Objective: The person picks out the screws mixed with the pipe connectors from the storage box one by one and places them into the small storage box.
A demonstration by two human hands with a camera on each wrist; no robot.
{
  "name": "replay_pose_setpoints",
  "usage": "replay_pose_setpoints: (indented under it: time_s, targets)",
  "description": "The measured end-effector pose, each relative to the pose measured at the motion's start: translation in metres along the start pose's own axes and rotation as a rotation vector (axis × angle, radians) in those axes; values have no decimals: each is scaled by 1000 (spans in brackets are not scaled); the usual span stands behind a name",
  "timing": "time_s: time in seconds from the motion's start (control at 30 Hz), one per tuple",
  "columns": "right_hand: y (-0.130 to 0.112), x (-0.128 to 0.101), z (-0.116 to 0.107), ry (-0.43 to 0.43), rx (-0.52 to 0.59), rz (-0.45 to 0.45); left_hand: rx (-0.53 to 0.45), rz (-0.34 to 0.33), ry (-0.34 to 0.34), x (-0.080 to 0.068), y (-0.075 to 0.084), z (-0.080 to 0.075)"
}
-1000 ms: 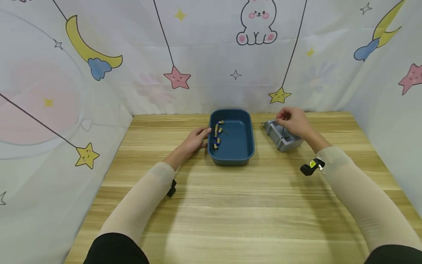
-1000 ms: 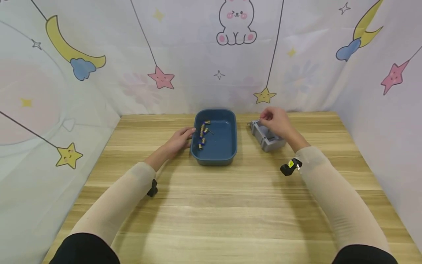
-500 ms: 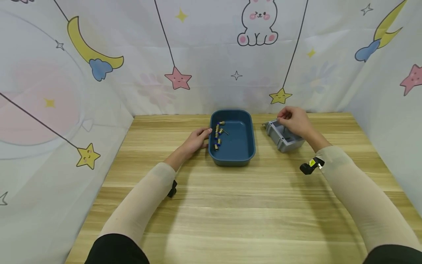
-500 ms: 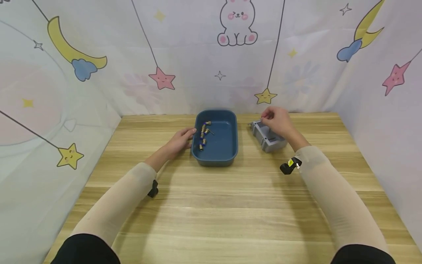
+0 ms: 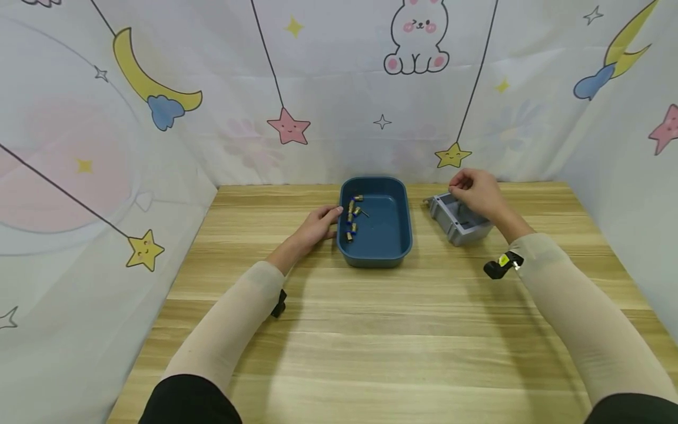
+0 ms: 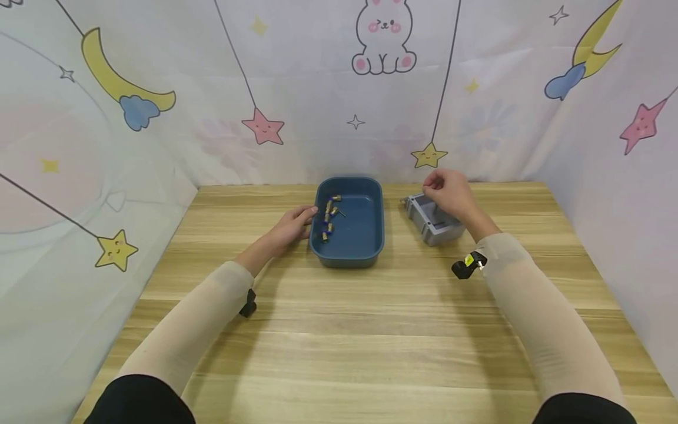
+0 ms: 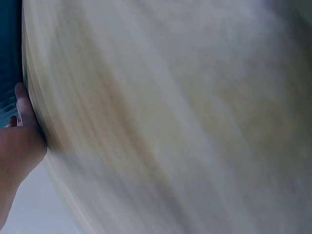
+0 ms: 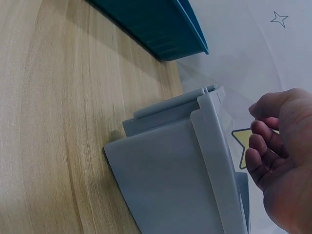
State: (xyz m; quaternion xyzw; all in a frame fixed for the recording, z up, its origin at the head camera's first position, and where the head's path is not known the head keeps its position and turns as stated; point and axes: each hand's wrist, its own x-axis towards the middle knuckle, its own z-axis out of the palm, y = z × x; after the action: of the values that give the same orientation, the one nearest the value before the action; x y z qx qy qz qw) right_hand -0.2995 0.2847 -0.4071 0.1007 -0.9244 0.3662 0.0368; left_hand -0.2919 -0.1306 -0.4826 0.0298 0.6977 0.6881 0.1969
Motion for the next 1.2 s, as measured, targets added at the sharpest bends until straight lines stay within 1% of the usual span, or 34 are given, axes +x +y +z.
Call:
replay_pose_setpoints:
  time_s: [0.23, 0.5, 0.9, 1.2]
  targets:
    - [-1, -1, 0, 4, -3, 2, 1, -2, -8, 0, 1, 0]
    - [-1, 2, 5, -7, -1, 1, 7, 1, -7, -1, 0, 0]
    - [-15, 6, 15, -24, -6, -43, 1, 10, 2, 0, 0, 1]
    - [-23, 13, 25, -30, 14, -56, -2, 12, 13, 0, -1, 1]
